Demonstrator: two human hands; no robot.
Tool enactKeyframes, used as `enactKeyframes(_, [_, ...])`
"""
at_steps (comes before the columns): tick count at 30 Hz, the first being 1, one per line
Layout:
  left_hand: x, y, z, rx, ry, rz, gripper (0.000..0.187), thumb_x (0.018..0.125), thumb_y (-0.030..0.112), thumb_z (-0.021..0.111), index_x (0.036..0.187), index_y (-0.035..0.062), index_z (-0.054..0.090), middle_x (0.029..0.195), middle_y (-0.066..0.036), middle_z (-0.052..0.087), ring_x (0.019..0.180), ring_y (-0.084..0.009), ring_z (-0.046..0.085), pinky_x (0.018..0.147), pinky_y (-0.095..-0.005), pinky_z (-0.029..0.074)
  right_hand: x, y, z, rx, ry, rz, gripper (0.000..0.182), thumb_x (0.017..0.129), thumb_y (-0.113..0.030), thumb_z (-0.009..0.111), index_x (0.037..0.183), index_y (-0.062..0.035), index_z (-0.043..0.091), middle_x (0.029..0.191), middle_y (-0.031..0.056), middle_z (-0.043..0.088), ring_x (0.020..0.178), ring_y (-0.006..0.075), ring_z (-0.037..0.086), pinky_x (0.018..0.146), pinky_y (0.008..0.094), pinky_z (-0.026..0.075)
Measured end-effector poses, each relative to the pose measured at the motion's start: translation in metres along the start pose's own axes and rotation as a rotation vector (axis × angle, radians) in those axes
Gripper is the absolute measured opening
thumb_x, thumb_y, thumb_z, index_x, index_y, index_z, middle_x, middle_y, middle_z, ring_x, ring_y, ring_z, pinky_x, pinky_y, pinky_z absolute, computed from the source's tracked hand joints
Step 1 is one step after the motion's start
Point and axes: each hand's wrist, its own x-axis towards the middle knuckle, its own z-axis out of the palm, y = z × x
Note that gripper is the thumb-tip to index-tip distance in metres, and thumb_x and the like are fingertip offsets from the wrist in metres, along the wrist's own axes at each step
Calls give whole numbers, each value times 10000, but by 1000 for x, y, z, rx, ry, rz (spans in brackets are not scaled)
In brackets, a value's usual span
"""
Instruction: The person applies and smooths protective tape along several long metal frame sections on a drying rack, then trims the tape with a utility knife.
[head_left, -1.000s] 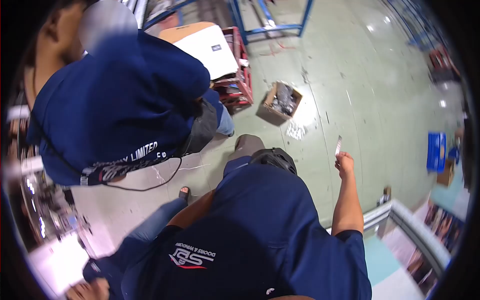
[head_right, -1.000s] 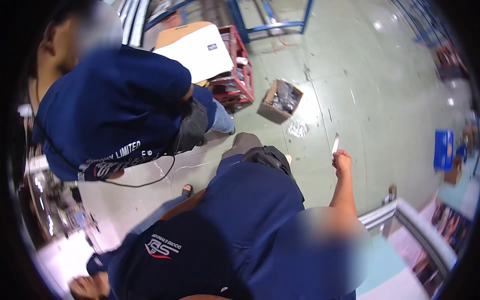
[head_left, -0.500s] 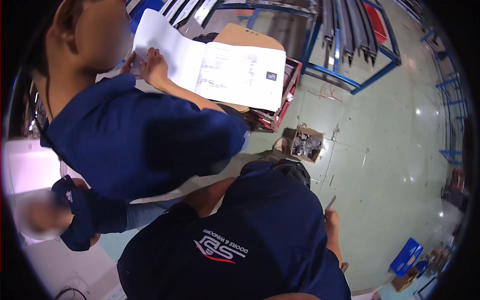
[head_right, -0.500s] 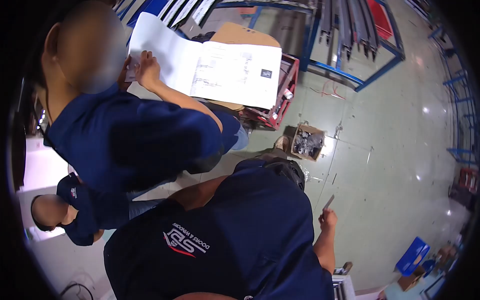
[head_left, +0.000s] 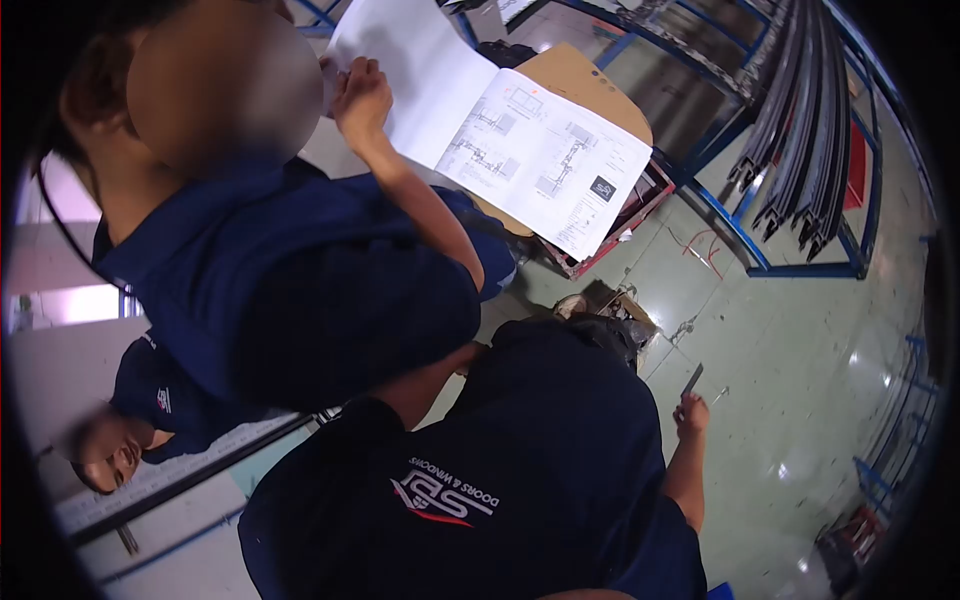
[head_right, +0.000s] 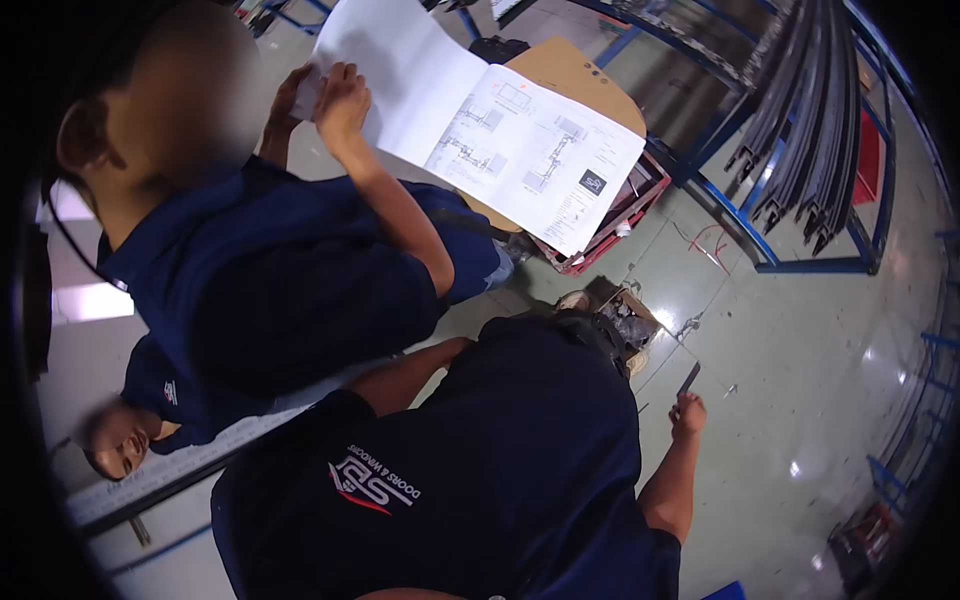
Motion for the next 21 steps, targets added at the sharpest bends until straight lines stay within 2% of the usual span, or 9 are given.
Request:
enactKeyframes(2, [-16, 19, 25, -20, 21, 2, 385, 909, 305, 581, 1157, 22, 657, 1071, -121, 692, 920, -250, 677, 795, -449, 530, 15, -52, 14, -71, -1, -50, 76, 840, -129, 642, 859, -144, 570, 710, -40, 509, 603, 97, 491, 544, 255, 429])
enactKeyframes(4, [-47, 62, 56, -140, 307, 174, 257, 759, 205, 695, 978, 72, 718, 923, -155, 713, 842, -267, 691, 682, -422, 543, 29, -92, 21, -119, -77, -103, 83, 846, -135, 642, 860, -160, 564, 732, -47, 525, 639, 103, 502, 582, 272, 434])
enactKeyframes(5, [-53, 77, 67, -150, 315, 174, 257, 759, 205, 695, 978, 72, 718, 923, -155, 713, 842, -267, 691, 682, -422, 543, 37, -106, 20, -160, -132, -144, 90, 853, -141, 641, 861, -176, 559, 754, -54, 541, 676, 108, 514, 620, 288, 439])
enactKeyframes(7, [-57, 102, 84, 316, 491, 403, 281, 736, 193, 712, 979, 50, 704, 949, -172, 705, 873, -313, 687, 735, -420, 538, 45, -120, 14, -192, -171, -183, 97, 842, -123, 640, 863, -181, 565, 768, -49, 561, 684, 115, 525, 616, 292, 443])
enactKeyframes(10, [-56, 140, 112, 330, 660, 386, 291, 747, 221, 715, 971, 35, 689, 948, -195, 692, 896, -357, 670, 783, -427, 525, 55, -128, 0, -252, -230, -162, 95, 835, -122, 645, 876, -165, 570, 767, -32, 573, 670, 129, 545, 604, 297, 445])
enactKeyframes(13, [-94, 208, 135, 382, 720, 353, 252, 822, 235, 672, 996, 54, 672, 910, -186, 686, 864, -325, 676, 749, -421, 515, 79, -103, -41, -329, -234, -97, 74, 837, -133, 638, 898, -134, 596, 787, -22, 580, 671, 153, 557, 605, 342, 468])
enactKeyframes(15, [-84, 235, 134, 189, 815, 348, 204, 849, 227, 672, 949, 50, 662, 853, -160, 686, 806, -295, 680, 698, -413, 513, 74, -84, -74, -371, -220, -73, 104, 830, -149, 646, 919, -124, 599, 769, -6, 576, 648, 143, 550, 567, 314, 459])
enactKeyframes(19, [-91, 295, 127, 120, 966, 557, 163, 870, 194, 665, 939, 47, 657, 824, -131, 687, 765, -246, 680, 682, -376, 517, 95, -24, -142, -500, -253, -112, 107, 825, -177, 635, 901, -111, 597, 716, 16, 543, 613, 142, 531, 523, 299, 439])
enactKeyframes(21, [-91, 318, 120, 136, 997, 645, 159, 870, 188, 665, 941, 45, 656, 819, -125, 687, 765, -231, 682, 683, -367, 517, 90, 29, -225, -569, -233, -242, 89, 845, -195, 614, 874, -112, 606, 692, 24, 552, 592, 162, 538, 518, 316, 439])
